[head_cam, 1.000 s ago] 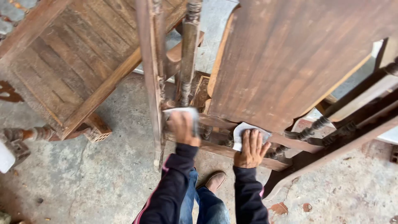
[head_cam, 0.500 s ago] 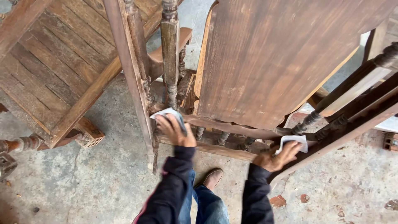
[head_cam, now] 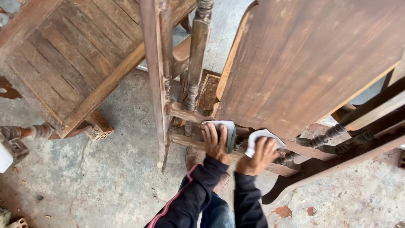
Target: Sanding the surface of a wooden chair using sandpaper and a scraper tool.
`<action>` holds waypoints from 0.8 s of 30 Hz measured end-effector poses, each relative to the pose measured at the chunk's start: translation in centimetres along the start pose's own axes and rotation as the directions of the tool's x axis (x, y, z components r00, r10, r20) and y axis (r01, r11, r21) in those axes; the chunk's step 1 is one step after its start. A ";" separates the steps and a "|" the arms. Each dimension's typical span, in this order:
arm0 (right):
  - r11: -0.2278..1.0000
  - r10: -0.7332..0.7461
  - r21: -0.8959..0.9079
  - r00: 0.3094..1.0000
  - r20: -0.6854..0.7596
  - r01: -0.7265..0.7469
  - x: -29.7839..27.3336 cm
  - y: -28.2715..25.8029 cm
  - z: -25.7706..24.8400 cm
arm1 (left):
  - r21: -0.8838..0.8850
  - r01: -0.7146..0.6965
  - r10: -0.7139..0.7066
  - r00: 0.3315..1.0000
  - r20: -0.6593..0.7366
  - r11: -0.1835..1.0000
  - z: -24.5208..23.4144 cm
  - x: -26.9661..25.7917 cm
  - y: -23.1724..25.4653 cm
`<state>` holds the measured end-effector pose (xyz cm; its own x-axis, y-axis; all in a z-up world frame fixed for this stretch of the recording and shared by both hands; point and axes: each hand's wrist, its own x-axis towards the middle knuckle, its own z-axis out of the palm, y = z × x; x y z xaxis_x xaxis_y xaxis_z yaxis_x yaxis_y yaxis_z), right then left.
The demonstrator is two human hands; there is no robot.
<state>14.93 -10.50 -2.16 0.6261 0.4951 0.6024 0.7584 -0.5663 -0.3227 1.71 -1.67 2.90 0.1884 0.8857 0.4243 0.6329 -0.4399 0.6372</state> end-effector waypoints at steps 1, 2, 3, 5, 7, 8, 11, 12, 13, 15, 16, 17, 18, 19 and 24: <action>0.970 0.156 0.181 0.987 0.028 -0.159 -0.2 3.2 1.0 | 0.095 -0.090 0.085 0.995 0.062 0.991 -0.6 -0.1 -2.2; 0.883 0.302 0.351 0.950 0.086 -0.312 -0.4 6.4 2.0 | 0.183 -0.187 0.165 0.977 0.132 0.965 -1.2 -0.1 -4.3; 0.881 0.302 0.357 0.949 0.087 -0.312 1.2 5.6 0.0 | 0.188 -0.188 0.166 0.978 0.129 0.964 -1.3 0.9 -5.7; 0.945 0.319 0.118 0.941 -0.111 -0.306 4.1 4.4 -4.5 | 0.238 0.136 -0.116 0.989 -0.096 0.962 -1.4 2.2 -8.4; 0.947 0.236 0.262 0.957 -0.171 -0.187 4.6 -1.4 -3.6 | 0.157 0.267 -0.252 0.961 -0.109 0.951 0.1 2.1 -3.2; 0.917 0.163 0.395 0.956 -0.244 -0.056 4.9 -4.3 -3.1 | 0.074 0.390 -0.380 0.918 -0.112 0.918 0.9 2.2 -0.6; 0.982 0.140 0.137 0.989 -0.042 -0.133 2.8 -5.2 -4.5 | 0.146 0.158 -0.172 0.981 0.090 0.977 -0.3 -0.5 -0.2; 0.981 0.144 0.141 0.989 -0.044 -0.137 3.3 -2.6 -4.1 | 0.149 0.152 -0.166 0.982 0.089 0.977 -0.3 0.5 -0.8; 0.953 0.175 0.272 0.976 -0.131 -0.134 3.7 0.0 -3.6 | 0.074 0.301 -0.303 0.953 0.016 0.951 -0.3 1.5 -1.5; 0.915 0.199 0.390 0.959 -0.200 -0.109 3.7 3.4 -3.1 | -0.014 0.458 -0.458 0.888 -0.042 0.889 -0.8 4.1 -0.5; 0.751 0.419 0.610 0.897 -0.143 -0.253 3.4 3.7 -2.6 | -0.184 0.526 -0.551 0.823 -0.136 0.830 -1.4 6.6 0.8; 0.515 0.603 0.780 0.797 -0.036 -0.355 3.3 4.0 -2.1 | -0.356 0.557 -0.645 0.735 -0.210 0.751 -2.1 9.1 2.1; 0.513 0.595 0.782 0.803 -0.027 -0.354 3.1 1.4 -2.3 | -0.356 0.562 -0.652 0.726 -0.219 0.746 -1.2 8.0 4.0; 0.766 0.441 0.557 0.893 -0.091 -0.322 3.0 -1.3 -2.7 | -0.318 0.590 -0.657 0.736 -0.165 0.742 -0.3 7.0 6.0; 0.925 0.370 0.054 0.924 0.096 -0.376 2.0 -3.2 -3.9 | -0.205 0.559 -0.588 0.799 -0.126 0.804 -0.5 8.1 4.6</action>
<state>13.09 -10.27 2.96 0.8767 0.3107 0.3673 0.4756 -0.6744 -0.5648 5.80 3.38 9.60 -0.3161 0.9476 0.0460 0.4601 0.1107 0.8809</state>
